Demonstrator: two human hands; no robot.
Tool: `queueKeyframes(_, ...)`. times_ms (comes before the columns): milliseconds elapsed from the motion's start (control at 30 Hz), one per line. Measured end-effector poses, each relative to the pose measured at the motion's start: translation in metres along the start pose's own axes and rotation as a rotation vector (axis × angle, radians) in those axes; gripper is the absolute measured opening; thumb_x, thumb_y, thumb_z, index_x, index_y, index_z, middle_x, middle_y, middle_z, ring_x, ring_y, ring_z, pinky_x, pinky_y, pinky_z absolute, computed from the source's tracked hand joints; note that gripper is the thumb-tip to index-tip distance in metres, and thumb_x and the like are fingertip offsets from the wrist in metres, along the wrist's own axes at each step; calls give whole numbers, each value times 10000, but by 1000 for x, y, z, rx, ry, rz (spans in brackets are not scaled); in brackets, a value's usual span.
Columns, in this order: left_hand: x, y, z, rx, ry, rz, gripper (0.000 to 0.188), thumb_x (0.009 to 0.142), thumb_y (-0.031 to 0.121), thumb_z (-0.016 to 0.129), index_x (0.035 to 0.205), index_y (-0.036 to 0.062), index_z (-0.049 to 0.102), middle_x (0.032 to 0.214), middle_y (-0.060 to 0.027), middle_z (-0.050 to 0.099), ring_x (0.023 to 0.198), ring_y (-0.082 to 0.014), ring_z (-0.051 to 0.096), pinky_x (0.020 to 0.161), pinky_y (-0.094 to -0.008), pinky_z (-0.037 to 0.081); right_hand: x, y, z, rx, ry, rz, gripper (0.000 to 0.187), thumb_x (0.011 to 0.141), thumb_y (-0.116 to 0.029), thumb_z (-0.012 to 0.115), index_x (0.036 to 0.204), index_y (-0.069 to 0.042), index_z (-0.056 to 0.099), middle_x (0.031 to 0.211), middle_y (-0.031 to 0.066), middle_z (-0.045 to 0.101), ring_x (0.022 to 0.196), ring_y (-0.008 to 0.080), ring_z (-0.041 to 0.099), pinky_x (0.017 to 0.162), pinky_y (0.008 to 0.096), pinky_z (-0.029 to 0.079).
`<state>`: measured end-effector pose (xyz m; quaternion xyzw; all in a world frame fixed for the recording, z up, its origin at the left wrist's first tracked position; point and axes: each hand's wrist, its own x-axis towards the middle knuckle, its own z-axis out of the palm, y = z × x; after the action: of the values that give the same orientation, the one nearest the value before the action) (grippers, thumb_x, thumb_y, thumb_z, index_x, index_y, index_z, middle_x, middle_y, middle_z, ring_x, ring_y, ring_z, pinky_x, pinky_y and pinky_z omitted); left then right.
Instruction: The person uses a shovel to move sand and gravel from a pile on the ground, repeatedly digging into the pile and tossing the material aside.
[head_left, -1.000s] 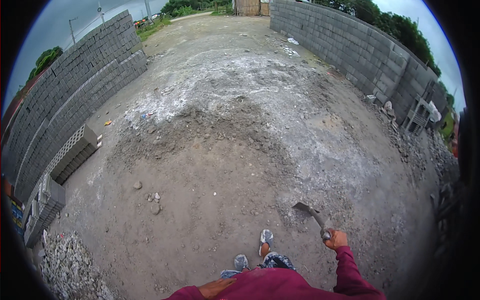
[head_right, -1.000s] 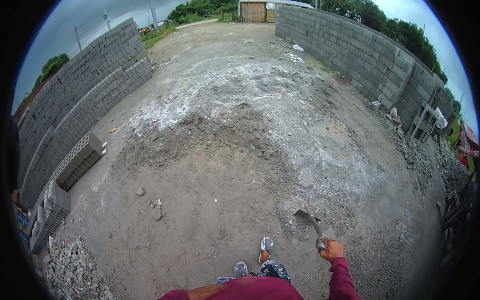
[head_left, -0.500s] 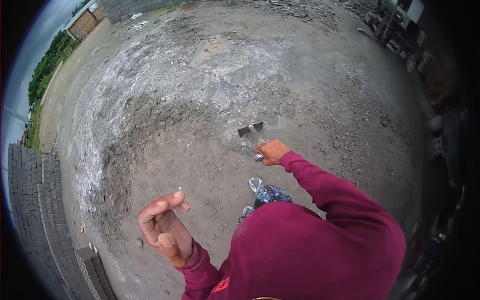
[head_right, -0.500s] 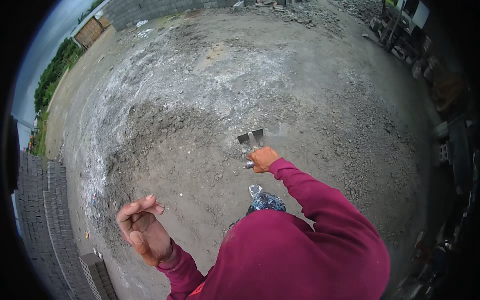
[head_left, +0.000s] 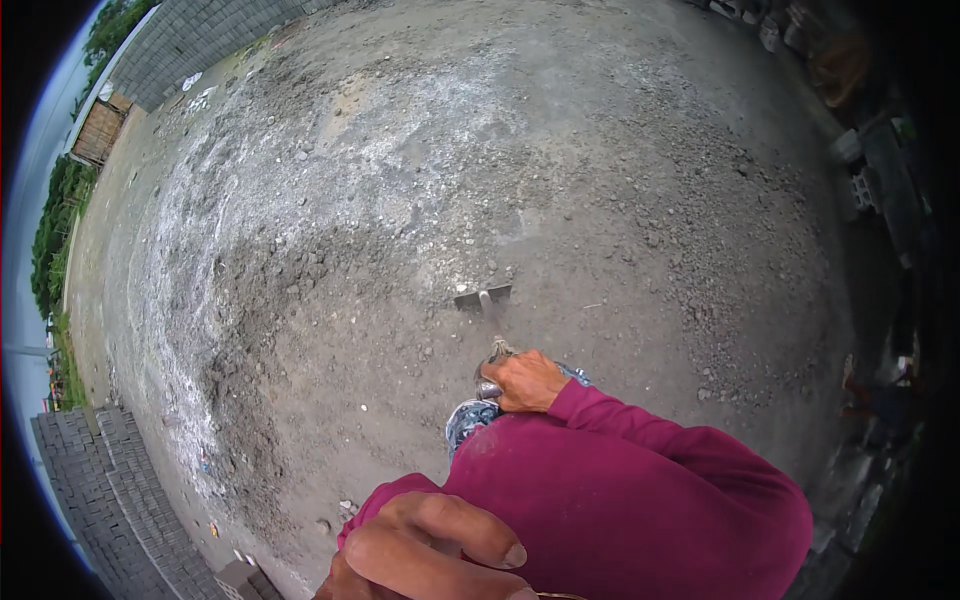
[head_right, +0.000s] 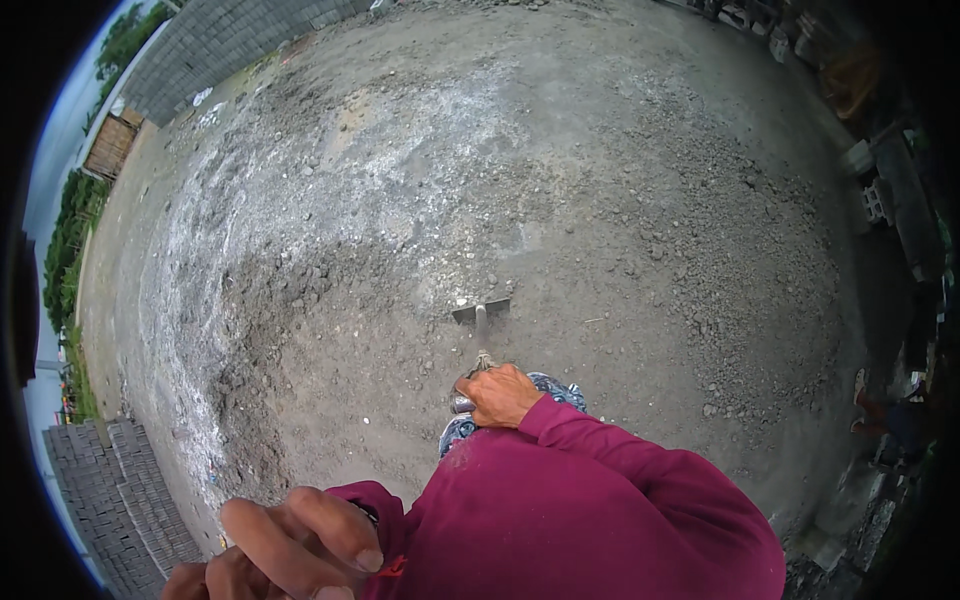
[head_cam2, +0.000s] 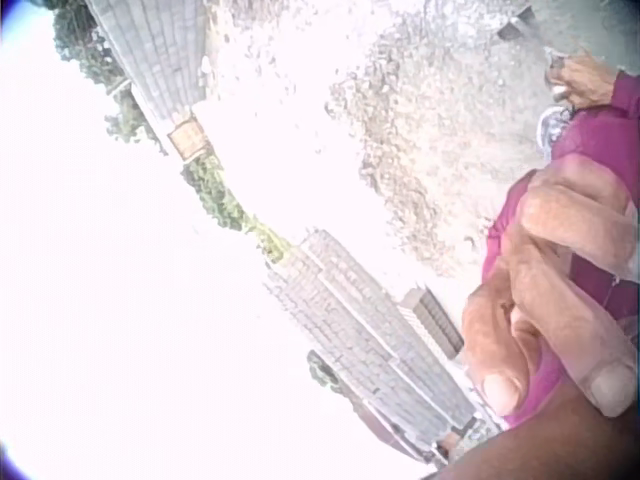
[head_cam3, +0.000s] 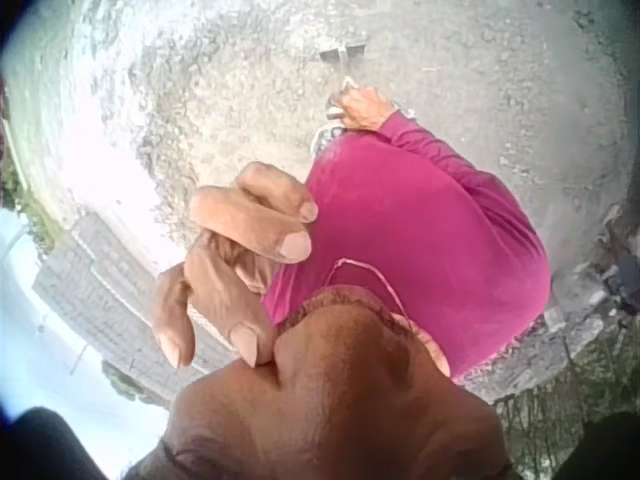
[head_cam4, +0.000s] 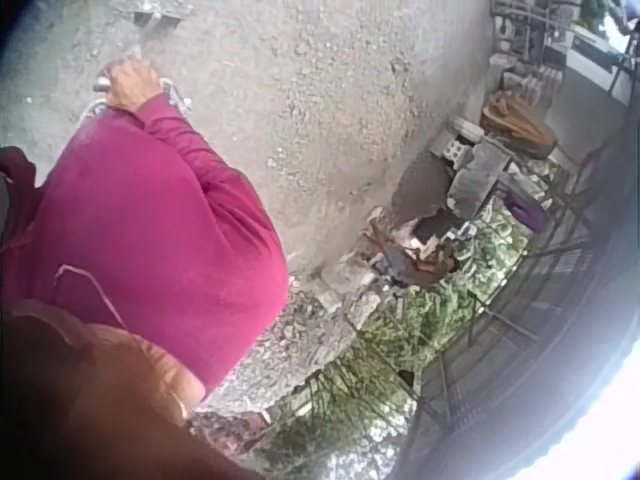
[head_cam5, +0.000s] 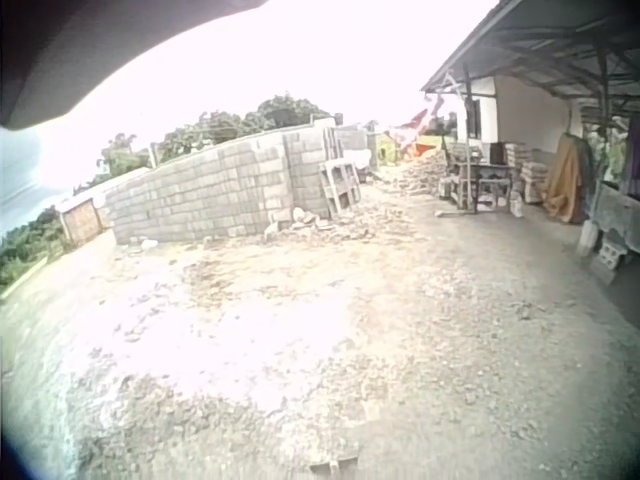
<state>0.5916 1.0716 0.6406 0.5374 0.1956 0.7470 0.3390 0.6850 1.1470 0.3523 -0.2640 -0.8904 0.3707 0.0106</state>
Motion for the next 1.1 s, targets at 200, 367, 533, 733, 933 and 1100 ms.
queueKeyframes(200, 26, 12, 4, 340, 16, -347, 427, 968, 368, 490, 1390, 340, 437, 1255, 136, 614, 1010, -271, 523, 791, -431, 377, 15, 3, 6, 12, -5, -19, 287, 654, -146, 609, 909, -16, 601, 799, 167, 674, 751, 353, 670, 675, 460, 518)
queueKeyframes(367, 16, 41, 7, 386, 147, -407, 410, 979, 403, 451, 1387, 381, 413, 1235, 171, 609, 1075, -237, 463, 824, -417, 328, 18, -7, 7, -31, 17, -28, 273, 647, -150, 612, 887, -21, 605, 781, 183, 667, 698, 344, 666, 639, 437, 519)
queueKeyframes(533, 16, 19, -1, 368, 181, -157, 335, 963, 377, 478, 1289, 317, 526, 1129, 95, 666, 1012, -255, 520, 781, -425, 363, 3, -8, 22, -23, 55, -35, 263, 640, -143, 614, 875, -26, 609, 755, 185, 661, 655, 334, 660, 609, 427, 510)
queueKeyframes(733, -8, -38, -47, 163, -80, 93, 645, 938, 603, 399, 1315, 81, 395, 1033, -127, 621, 776, -211, 539, 672, -343, 447, 1, -10, 26, -13, 58, -3, 274, 632, -133, 617, 888, -33, 616, 730, 167, 664, 716, 336, 667, 649, 455, 503)
queueKeyframes(933, -4, -104, -49, 540, -697, -579, 409, 930, 302, 532, 1120, -58, 572, 964, -207, 665, 828, -289, 645, 743, -391, 503, -27, 2, 35, 40, 323, 94, 330, 654, -204, 645, 948, -53, 637, 736, 170, 662, 736, 357, 660, 730, 467, 508)
queueKeyframes(1100, 4, -85, -1, 850, -1480, -387, 306, 899, 236, 568, 1016, -45, 591, 885, -215, 649, 855, -365, 647, 727, -422, 536, -32, -6, 49, -43, 373, 48, 368, 656, -251, 661, 973, -65, 643, 748, 179, 664, 750, 368, 659, 740, 470, 509)
